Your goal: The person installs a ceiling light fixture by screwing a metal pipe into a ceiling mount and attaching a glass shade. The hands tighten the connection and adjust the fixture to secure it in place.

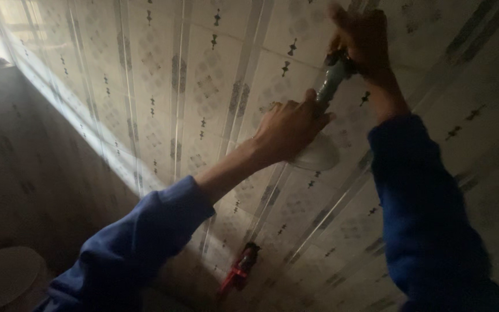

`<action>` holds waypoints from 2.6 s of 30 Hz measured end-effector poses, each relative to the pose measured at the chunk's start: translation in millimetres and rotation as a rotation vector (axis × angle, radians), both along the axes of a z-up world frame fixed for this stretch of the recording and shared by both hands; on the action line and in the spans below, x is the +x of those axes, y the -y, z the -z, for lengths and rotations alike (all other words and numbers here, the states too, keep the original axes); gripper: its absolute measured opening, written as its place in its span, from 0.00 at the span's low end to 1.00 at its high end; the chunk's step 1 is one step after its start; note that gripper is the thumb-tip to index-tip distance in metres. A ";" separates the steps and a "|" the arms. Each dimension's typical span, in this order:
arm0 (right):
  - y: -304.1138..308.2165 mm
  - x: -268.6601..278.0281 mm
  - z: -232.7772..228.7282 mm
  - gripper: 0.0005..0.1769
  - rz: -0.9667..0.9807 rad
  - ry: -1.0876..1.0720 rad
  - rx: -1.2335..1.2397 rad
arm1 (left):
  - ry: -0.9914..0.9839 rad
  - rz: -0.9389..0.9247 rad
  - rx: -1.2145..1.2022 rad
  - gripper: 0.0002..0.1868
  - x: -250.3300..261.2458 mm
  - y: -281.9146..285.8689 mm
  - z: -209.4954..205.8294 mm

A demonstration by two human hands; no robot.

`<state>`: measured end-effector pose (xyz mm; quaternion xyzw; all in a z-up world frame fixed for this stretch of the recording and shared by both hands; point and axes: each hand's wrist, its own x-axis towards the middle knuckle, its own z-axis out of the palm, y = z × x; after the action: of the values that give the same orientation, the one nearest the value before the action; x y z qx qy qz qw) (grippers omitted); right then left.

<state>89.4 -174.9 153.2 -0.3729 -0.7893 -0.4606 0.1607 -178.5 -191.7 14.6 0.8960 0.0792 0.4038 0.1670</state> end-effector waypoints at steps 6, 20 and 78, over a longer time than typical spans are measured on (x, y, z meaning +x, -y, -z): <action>33.4 -55.2 -6.8 0.33 -0.028 0.025 -0.134 | -0.019 -0.070 -0.035 0.27 -2.5 7.8 -1.6; 36.5 -58.3 7.2 0.31 0.005 -0.387 -0.303 | -0.023 0.007 -0.109 0.26 -3.0 4.2 -4.4; 98.1 -121.2 79.5 0.28 -0.423 -0.714 -0.158 | -0.076 0.218 -0.099 0.21 -18.6 -19.3 7.1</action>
<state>-31.8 -273.0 73.7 -0.3500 -0.7762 -0.1974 0.4859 -197.1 -172.5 7.4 0.9046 0.0075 0.3445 0.2510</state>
